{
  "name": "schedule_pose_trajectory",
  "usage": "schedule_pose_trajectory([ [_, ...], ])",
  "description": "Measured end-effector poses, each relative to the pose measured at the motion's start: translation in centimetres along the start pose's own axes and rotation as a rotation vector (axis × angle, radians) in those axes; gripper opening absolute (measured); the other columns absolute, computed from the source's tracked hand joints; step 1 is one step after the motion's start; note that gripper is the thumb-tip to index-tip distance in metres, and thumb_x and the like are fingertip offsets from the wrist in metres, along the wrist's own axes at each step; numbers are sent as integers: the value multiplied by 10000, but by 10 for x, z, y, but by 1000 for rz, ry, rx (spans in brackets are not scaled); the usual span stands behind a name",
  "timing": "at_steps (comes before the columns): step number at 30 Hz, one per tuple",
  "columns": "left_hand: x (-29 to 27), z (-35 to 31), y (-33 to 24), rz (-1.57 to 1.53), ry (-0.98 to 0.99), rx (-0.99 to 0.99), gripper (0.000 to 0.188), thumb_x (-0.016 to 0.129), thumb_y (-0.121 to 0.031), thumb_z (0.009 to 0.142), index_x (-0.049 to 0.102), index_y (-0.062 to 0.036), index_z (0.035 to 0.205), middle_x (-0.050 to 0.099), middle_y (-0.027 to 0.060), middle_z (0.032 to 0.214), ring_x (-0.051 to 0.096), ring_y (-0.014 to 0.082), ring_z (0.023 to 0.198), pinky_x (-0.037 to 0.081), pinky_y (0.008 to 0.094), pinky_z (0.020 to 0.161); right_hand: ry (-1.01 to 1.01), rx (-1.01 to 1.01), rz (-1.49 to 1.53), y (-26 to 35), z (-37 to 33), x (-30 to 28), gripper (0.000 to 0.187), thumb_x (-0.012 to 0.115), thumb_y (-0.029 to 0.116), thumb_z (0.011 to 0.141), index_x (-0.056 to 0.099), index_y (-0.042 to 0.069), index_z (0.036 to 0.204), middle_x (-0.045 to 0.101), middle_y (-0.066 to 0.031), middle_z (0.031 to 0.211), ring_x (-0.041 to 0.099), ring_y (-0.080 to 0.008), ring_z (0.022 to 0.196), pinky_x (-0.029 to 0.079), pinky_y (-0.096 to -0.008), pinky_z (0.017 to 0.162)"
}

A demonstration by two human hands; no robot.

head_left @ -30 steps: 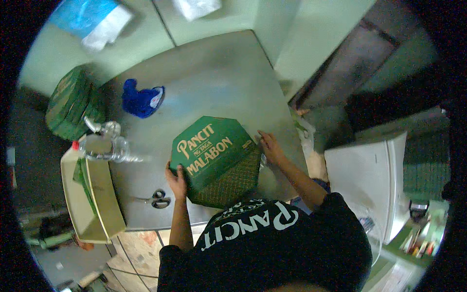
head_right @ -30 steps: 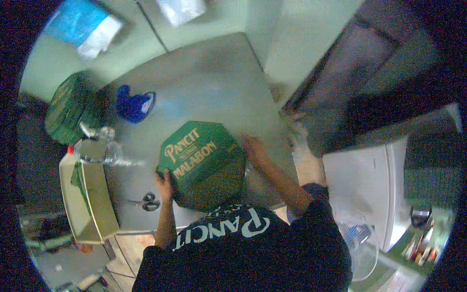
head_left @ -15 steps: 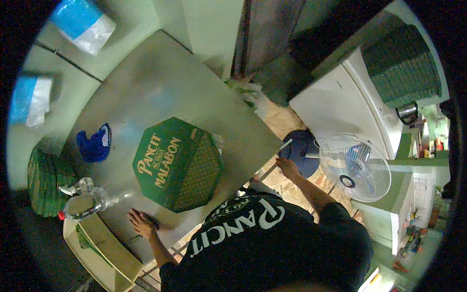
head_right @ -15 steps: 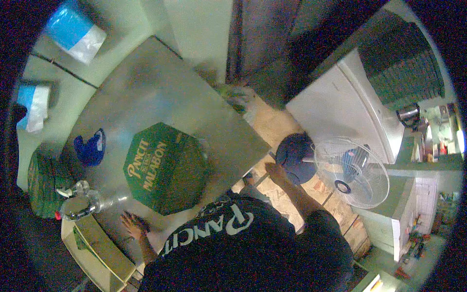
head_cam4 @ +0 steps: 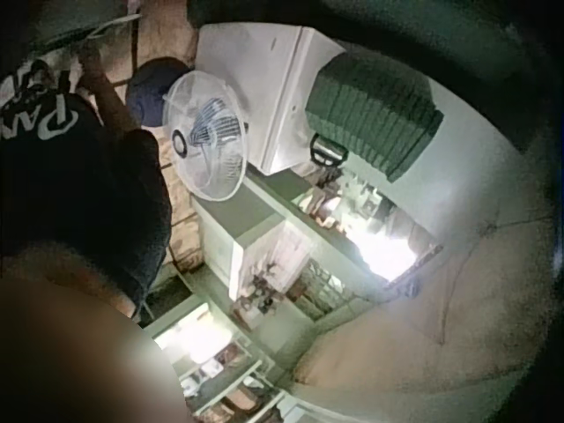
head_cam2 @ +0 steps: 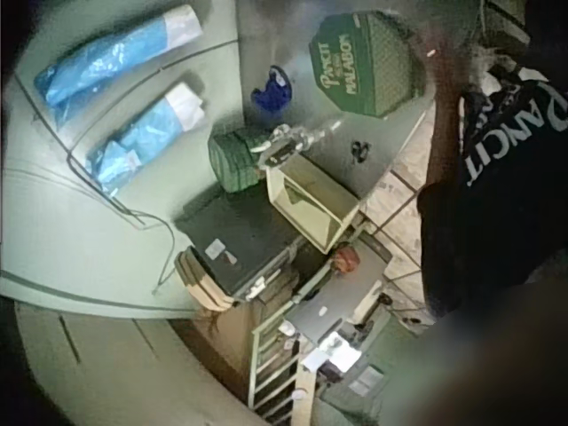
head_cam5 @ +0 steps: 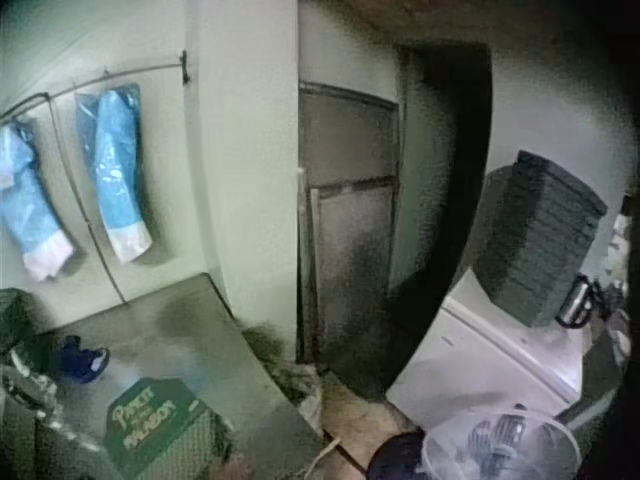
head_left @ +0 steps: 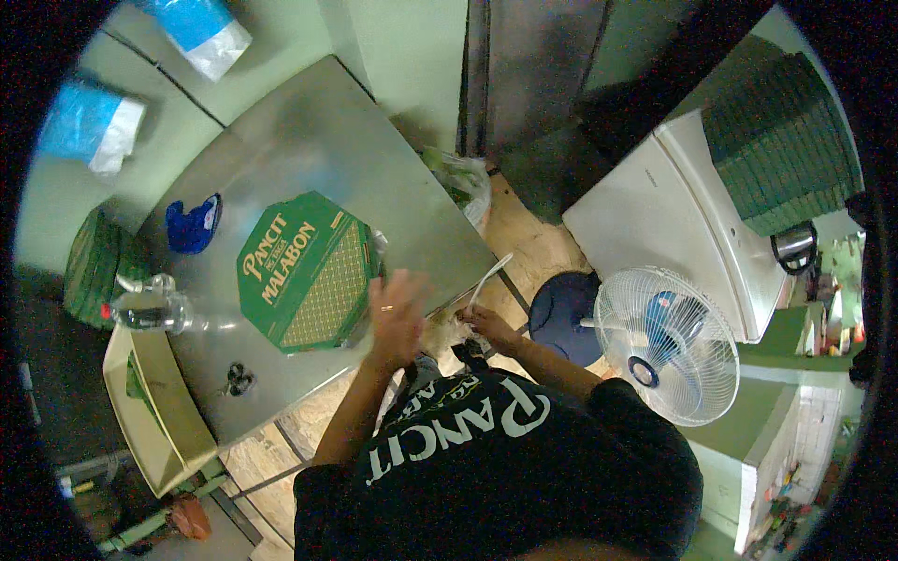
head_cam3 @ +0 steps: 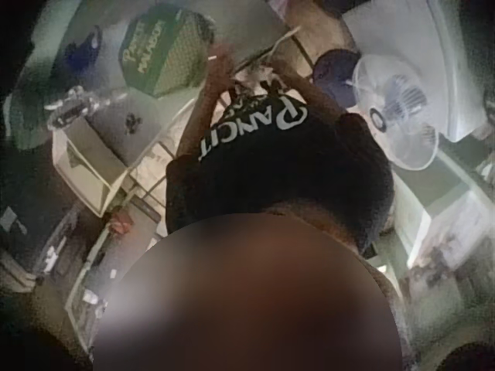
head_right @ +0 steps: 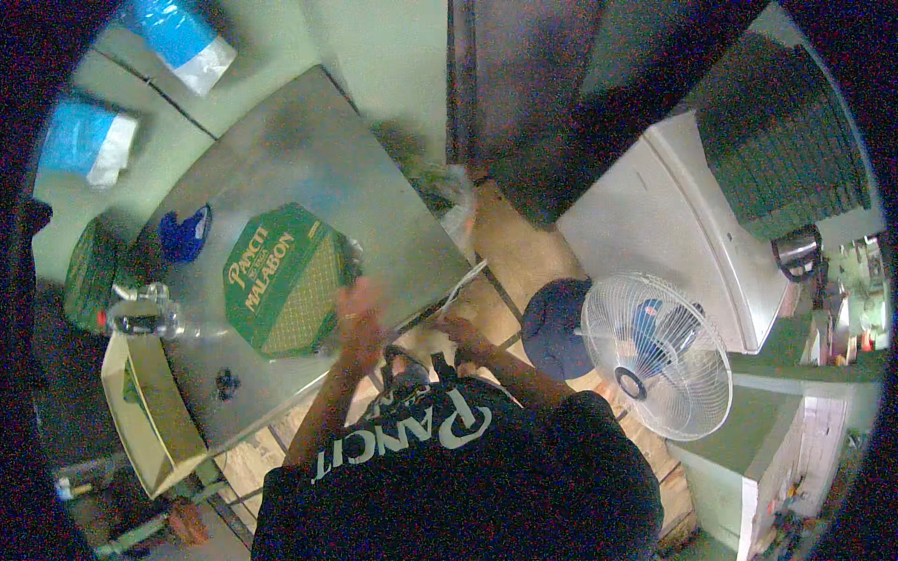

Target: The person adds cooked noodles from a container onto a large octagonal tray of pancit using tongs. They then wrap the tray in plastic, place a branded lid on top, and secure it with a rubber band.

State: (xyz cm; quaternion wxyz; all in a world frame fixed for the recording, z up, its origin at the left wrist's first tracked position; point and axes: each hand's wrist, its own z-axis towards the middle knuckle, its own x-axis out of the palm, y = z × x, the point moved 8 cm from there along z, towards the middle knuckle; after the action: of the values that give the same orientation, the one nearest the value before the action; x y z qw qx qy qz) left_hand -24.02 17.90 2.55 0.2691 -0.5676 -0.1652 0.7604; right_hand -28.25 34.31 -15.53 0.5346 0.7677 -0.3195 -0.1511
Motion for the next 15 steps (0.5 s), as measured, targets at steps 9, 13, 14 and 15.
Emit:
schedule_pose_trajectory([
  [9,-191,-107,53,103,-629,-520,237,577,-208,887,690,-7,946,696,114,909,632,162,756,507,327,684,598,-236,-566,196,-54,-17,358,452,382,969,614,63,945,602,-2,904,567,-118,810,474,-298,659],
  [13,-273,-165,41,508,-274,-1180,412,593,-418,857,668,-54,1035,689,152,856,674,245,724,510,366,695,532,-446,-797,298,-29,-18,311,519,336,939,613,50,861,571,-42,701,537,-129,648,419,-345,562],
  [14,-254,-145,34,206,-316,-1152,420,641,-389,834,648,-54,1089,687,162,917,675,250,770,508,370,719,551,-467,-923,311,-21,7,307,526,323,935,610,44,839,561,-55,666,537,-134,629,416,-352,558],
  [15,-241,-92,-6,406,-521,-694,452,698,-307,802,600,-52,1163,661,170,1047,656,244,885,491,371,758,659,-648,-817,332,-25,49,309,534,310,928,600,34,807,536,-73,627,529,-143,601,413,-352,553],
])
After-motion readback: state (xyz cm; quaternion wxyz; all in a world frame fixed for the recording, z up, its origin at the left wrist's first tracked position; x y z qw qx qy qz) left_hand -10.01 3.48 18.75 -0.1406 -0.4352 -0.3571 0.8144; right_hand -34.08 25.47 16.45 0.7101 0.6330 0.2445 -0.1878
